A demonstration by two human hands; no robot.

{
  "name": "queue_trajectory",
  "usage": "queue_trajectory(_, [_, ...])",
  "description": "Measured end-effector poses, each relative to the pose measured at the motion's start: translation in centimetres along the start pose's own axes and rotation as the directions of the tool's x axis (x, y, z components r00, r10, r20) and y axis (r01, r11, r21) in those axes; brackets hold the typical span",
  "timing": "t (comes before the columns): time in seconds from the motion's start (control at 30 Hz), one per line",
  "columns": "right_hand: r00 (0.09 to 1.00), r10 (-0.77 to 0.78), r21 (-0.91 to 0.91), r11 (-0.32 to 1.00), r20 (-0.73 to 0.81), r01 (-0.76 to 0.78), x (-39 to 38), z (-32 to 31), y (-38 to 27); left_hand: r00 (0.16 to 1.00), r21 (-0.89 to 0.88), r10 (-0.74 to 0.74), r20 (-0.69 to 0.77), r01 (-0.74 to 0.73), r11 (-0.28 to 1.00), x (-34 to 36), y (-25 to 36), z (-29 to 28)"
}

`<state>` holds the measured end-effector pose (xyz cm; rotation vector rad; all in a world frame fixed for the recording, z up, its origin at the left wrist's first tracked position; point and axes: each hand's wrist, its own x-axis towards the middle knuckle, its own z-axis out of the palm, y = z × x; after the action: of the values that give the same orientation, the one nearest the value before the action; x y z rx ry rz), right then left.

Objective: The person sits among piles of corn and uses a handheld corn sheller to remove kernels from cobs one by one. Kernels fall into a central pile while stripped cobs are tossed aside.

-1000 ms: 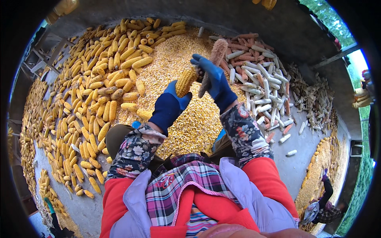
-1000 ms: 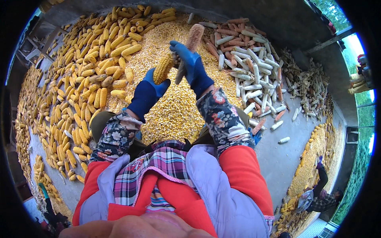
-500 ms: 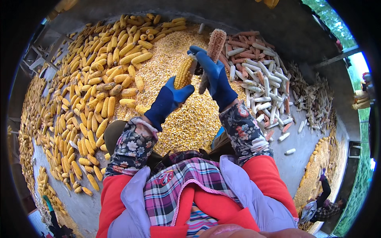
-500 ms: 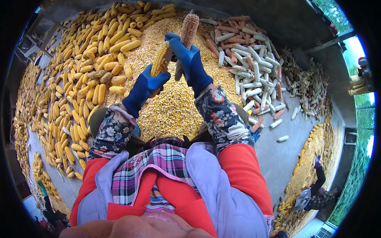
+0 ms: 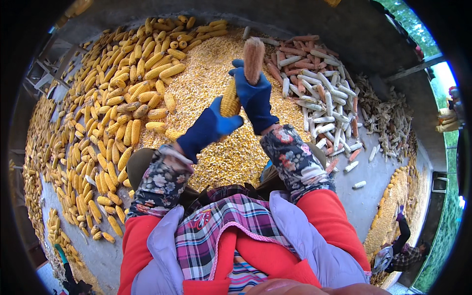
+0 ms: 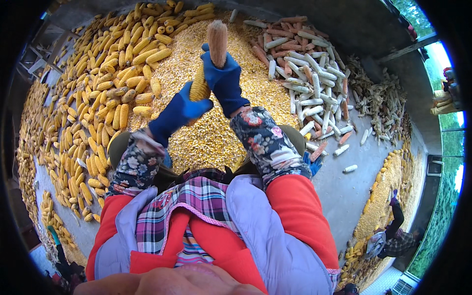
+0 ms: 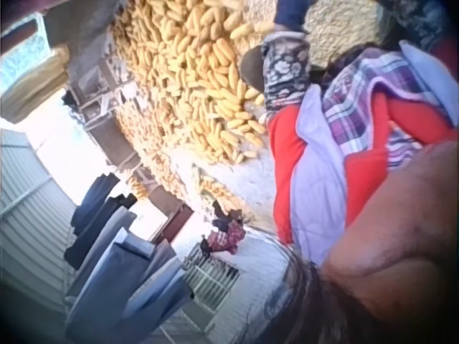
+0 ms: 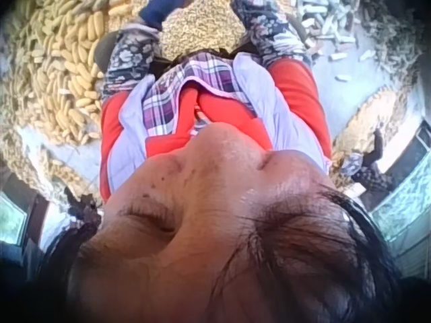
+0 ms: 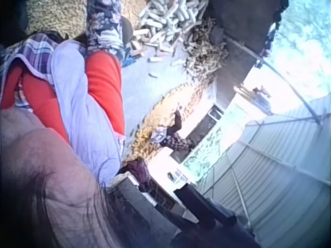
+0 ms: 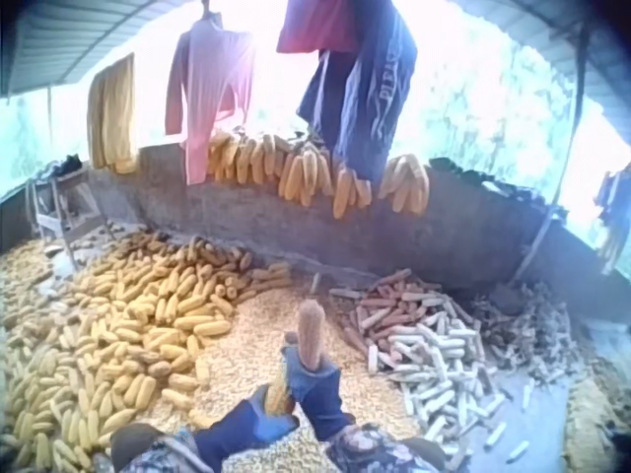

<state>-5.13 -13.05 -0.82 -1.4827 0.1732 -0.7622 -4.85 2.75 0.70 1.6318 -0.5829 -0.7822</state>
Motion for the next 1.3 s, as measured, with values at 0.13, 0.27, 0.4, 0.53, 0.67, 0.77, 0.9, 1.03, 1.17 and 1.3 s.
queue_trajectory(0.13, [0.998,-0.015,0.080,0.997,0.062,0.010,1.3,-0.1,-2.1,0.970,-0.320,-0.052,0.239,0.129,0.939,-2.2,4.2,-2.1])
queue_trajectory(0.27, [0.973,0.161,0.158,0.969,0.163,-0.187,1.7,-0.4,-3.3,0.979,-0.450,-0.121,0.163,0.183,0.874,-2.1,3.7,-1.6])
queue_trajectory(0.4, [0.917,0.276,0.155,0.932,0.287,-0.329,1.9,-1.6,-4.8,0.989,-0.315,-0.145,0.001,0.138,0.939,-0.8,2.0,-2.4])
queue_trajectory(0.53, [0.851,0.387,0.178,0.866,0.355,-0.467,0.7,-1.3,-4.9,0.943,0.049,0.125,-0.309,-0.115,0.992,2.4,-3.9,-0.9])
queue_trajectory(0.67, [0.909,0.323,0.209,0.901,0.264,-0.381,-0.4,3.6,-3.8,0.903,-0.272,0.030,-0.429,-0.161,0.949,6.1,-12.8,-1.3])
queue_trajectory(0.77, [0.964,0.258,0.069,0.963,0.064,-0.262,-1.3,1.2,-0.8,0.961,-0.800,-0.267,-0.074,0.103,0.591,2.6,-4.3,2.9])
queue_trajectory(0.9, [0.993,0.091,0.083,0.992,0.077,-0.097,-1.0,0.8,-0.7,0.980,-0.028,-0.179,-0.092,0.177,0.984,-1.0,1.2,0.9])
queue_trajectory(1.03, [0.996,0.067,0.194,0.978,0.052,-0.076,0.4,0.7,-2.8,0.955,-0.488,-0.147,0.258,0.260,0.833,-2.6,4.1,-1.6])
queue_trajectory(1.17, [0.996,0.016,0.136,0.990,0.088,-0.028,1.6,0.7,-3.6,0.968,-0.359,0.200,0.153,-0.135,0.924,-4.5,3.3,-2.5])
queue_trajectory(1.3, [0.735,-0.463,-0.405,0.625,0.496,0.667,4.3,-2.5,-6.6,0.976,-0.351,0.023,0.216,0.056,0.935,-3.5,2.9,-4.2])
